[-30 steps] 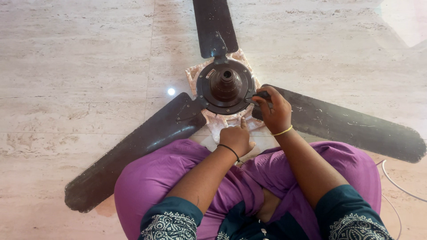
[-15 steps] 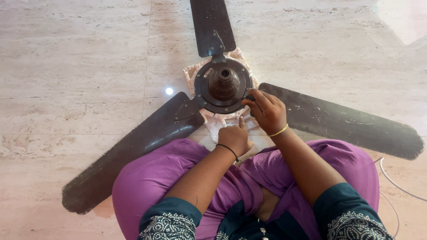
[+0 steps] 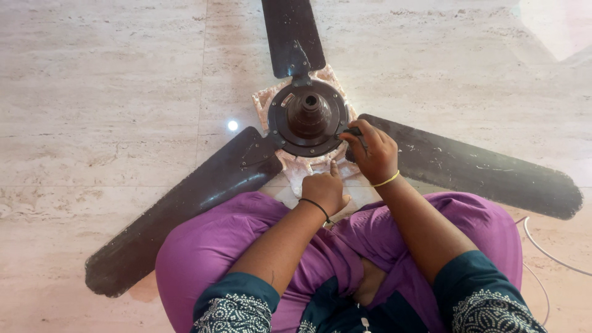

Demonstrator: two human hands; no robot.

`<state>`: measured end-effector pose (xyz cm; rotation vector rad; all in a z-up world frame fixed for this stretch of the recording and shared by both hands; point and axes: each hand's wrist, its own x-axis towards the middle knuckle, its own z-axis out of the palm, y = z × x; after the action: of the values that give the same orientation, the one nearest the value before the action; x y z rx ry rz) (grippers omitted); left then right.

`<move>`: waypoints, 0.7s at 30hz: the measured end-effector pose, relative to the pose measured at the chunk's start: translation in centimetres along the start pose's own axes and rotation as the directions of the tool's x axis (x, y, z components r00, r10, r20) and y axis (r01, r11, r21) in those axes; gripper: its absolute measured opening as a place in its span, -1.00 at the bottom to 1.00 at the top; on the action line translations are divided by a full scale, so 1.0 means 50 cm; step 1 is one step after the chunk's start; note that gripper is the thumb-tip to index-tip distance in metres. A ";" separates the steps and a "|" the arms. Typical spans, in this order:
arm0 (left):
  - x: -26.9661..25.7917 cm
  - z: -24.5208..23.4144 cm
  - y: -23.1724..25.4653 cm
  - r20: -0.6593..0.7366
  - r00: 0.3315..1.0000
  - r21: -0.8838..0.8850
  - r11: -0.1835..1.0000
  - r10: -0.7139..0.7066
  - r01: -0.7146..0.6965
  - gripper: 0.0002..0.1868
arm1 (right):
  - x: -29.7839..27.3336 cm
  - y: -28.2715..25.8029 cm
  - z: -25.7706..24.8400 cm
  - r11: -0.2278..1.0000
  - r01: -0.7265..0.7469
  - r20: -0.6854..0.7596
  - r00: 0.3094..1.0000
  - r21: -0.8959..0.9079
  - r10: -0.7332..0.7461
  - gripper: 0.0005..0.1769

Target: The person uses a screwdriver to loosen and remove screws from the central hub of a ceiling fan, then detaches one fan blade and sets it aside on the floor.

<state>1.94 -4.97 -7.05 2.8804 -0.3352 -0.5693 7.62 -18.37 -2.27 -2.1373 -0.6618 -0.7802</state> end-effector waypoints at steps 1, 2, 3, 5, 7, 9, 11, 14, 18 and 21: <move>0.000 -0.003 -0.001 0.001 1.000 -0.008 1.000 0.000 0.000 0.14 | 0.004 -0.002 0.000 1.000 0.007 -0.002 1.000 -0.018 -0.007 -0.71; -0.002 -0.004 0.000 -0.003 1.000 -0.015 1.000 0.003 -0.003 0.14 | 0.005 -0.005 -0.001 0.999 0.017 -0.006 1.000 -0.038 -0.018 -0.70; -0.005 -0.004 0.000 -0.006 1.000 -0.023 1.000 0.006 -0.006 0.14 | 0.005 -0.008 -0.002 0.998 0.027 -0.010 1.000 -0.058 -0.028 -0.69; -0.006 -0.007 -0.004 -0.025 1.000 -0.064 0.998 0.006 -0.008 0.07 | 0.005 -0.012 -0.002 0.997 0.028 0.002 1.000 -0.072 -0.028 -0.70; -0.002 -0.014 -0.008 -0.096 0.995 -0.106 0.994 0.029 -0.039 -0.15 | 0.004 -0.009 -0.002 0.996 0.037 -0.001 0.999 -0.084 -0.037 -0.69; 0.001 -0.026 -0.017 -0.218 0.974 -0.145 0.985 0.060 -0.093 -0.49 | -0.001 -0.006 0.002 0.995 0.056 -0.016 0.998 -0.088 -0.058 -0.67; 0.004 -0.050 -0.026 -0.277 0.960 -0.280 0.952 0.043 -0.124 -0.64 | -0.007 -0.004 0.006 0.993 0.070 -0.029 0.997 -0.096 -0.073 -0.64; 0.006 -0.104 -0.042 -0.445 0.895 -0.430 0.885 -0.035 -0.180 -0.75 | -0.003 0.004 0.018 0.988 0.106 -0.041 0.993 -0.115 -0.111 -0.64; -0.017 -0.164 -0.055 -0.533 0.830 -0.723 0.598 -0.165 -0.346 -0.88 | -0.015 0.009 0.022 0.995 0.045 0.016 0.999 -0.084 -0.044 -0.63; -0.025 -0.186 -0.049 -0.586 0.810 -0.757 0.380 -0.036 -0.531 -0.78 | -0.024 0.014 0.036 0.997 0.068 -0.008 0.998 -0.029 -0.068 -0.64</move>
<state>4.91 -1.03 1.31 1.6964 -0.2601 0.1382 7.81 -17.60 -4.40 -2.1455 -0.7263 -0.8399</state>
